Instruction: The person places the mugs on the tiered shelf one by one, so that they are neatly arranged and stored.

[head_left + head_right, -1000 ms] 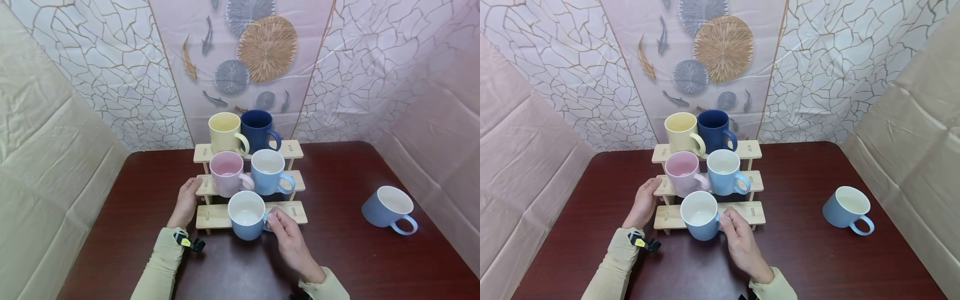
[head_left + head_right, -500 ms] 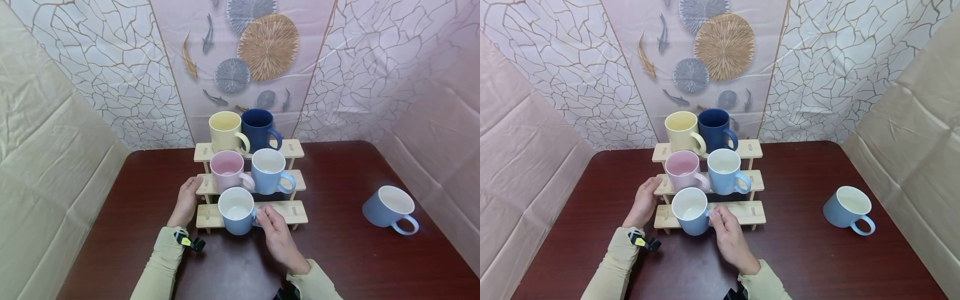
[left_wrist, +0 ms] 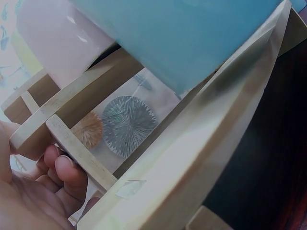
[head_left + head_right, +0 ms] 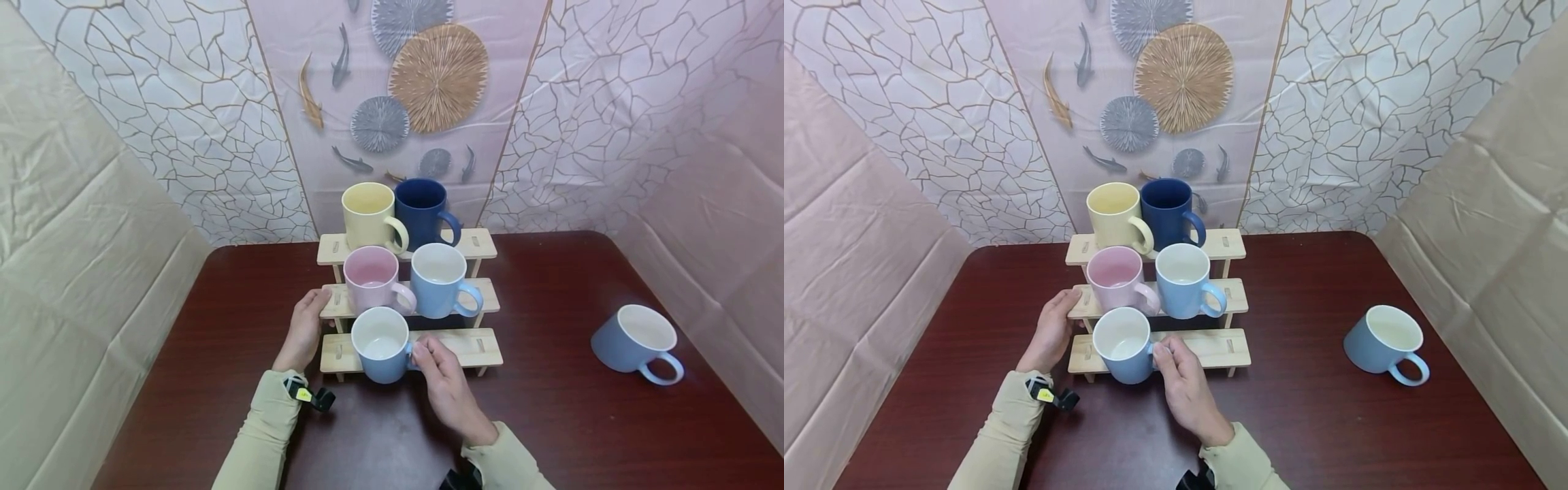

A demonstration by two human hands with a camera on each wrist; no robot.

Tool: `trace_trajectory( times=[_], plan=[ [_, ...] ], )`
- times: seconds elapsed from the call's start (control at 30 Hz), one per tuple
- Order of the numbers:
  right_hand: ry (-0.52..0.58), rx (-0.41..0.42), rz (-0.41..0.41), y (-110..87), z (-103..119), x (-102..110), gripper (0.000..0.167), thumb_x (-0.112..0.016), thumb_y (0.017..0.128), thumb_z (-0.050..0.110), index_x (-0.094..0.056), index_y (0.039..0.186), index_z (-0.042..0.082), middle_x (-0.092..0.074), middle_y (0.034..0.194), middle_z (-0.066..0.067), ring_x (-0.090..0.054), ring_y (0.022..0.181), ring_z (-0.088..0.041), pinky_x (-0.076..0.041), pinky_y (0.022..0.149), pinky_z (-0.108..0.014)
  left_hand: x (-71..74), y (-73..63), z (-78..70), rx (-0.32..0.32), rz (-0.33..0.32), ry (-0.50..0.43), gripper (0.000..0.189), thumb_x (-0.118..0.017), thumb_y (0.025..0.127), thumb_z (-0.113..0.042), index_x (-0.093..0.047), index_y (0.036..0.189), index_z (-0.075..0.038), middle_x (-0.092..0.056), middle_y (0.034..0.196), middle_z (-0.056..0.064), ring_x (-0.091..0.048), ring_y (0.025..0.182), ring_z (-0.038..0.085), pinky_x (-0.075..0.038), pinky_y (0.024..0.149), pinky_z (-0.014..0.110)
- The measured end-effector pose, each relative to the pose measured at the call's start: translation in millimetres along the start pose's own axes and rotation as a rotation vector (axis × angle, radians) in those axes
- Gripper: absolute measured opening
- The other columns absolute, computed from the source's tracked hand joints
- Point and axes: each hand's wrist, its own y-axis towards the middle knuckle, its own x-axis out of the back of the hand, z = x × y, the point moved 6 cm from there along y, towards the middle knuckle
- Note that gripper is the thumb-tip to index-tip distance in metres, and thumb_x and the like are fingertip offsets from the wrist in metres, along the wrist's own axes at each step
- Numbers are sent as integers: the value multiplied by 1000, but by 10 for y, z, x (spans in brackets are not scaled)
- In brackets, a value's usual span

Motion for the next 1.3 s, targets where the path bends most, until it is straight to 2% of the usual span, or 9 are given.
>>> trace_trajectory(
  times=[0.23, 0.37, 0.43, 0.53, 0.63, 0.73, 1.03, 1.17, 1.3],
  plan=[
    [-2, 5, -7, -11, -42, -11, 26, -41, 105, 9, -49, 84, -4, -46, 79, -17, -45, 78, -27, -37, 70, -28, 10, 7, -18, 56, -5, 85, 37, -48, 103, -31, -47, 122, 1, -54, 113, 12, -50, 102, 20, -37, 94, 37],
    [-13, -19, -17, -32, -86, -1, 26, -41, 105, 10, -50, 84, -3, -47, 79, -18, -46, 78, -26, -37, 71, -27, 17, 2, -57, 116, -11, 139, 36, -49, 102, -31, -49, 119, 1, -56, 109, 14, -54, 96, 21, -43, 92, 43],
    [-16, -36, -24, -39, -106, 7, 27, -41, 105, 11, -50, 84, -4, -47, 80, -20, -46, 79, -28, -38, 71, -29, 24, 5, -83, 152, -12, 173, 35, -49, 102, -31, -51, 115, 2, -58, 100, 10, -57, 87, 19, -46, 87, 42],
    [-18, -57, -32, -41, -139, 21, 30, -41, 106, 13, -50, 85, -6, -46, 80, -24, -45, 79, -31, -38, 71, -30, 36, 21, -114, 210, 23, 198, 35, -50, 102, -31, -54, 111, 3, -60, 83, 5, -57, 72, 16, -48, 75, 36],
    [-23, -73, -33, -42, -167, 33, 31, -41, 106, 15, -50, 85, -6, -46, 81, -24, -45, 80, -32, -38, 72, -28, 42, 36, -129, 246, 75, 162, 33, -50, 102, -28, -56, 109, 4, -60, 73, 1, -56, 63, 15, -48, 68, 31],
    [-33, -77, -23, -36, -183, 45, 29, -42, 105, 14, -50, 86, -5, -47, 82, -23, -46, 81, -31, -38, 74, -25, 55, 41, -131, 250, 93, 116, 31, -51, 101, -25, -57, 109, 5, -62, 72, 1, -57, 62, 13, -48, 66, 29],
    [-114, -121, 4, -7, -131, 98, 23, -44, 105, 12, -54, 88, 0, -54, 84, -13, -49, 83, -22, -40, 75, -25, 53, 45, -176, 239, 45, 60, 37, -56, 99, -18, -55, 124, 9, -68, 89, 5, -66, 79, 14, -51, 79, 35],
    [-115, -135, 20, -6, -122, 112, 24, -45, 105, 16, -56, 88, 3, -55, 85, -10, -51, 84, -20, -41, 76, -25, 55, 54, -203, 240, 17, -15, 41, -60, 96, -11, -52, 128, 12, -67, 96, 9, -67, 82, 14, -55, 77, 31],
    [-123, -146, 28, -11, -124, 123, 25, -46, 104, 20, -57, 88, 4, -56, 86, -7, -51, 85, -19, -41, 77, -25, 63, 54, -211, 254, 6, -60, 41, -61, 94, -7, -51, 128, 14, -67, 95, 10, -67, 80, 14, -56, 75, 29]
  ],
)
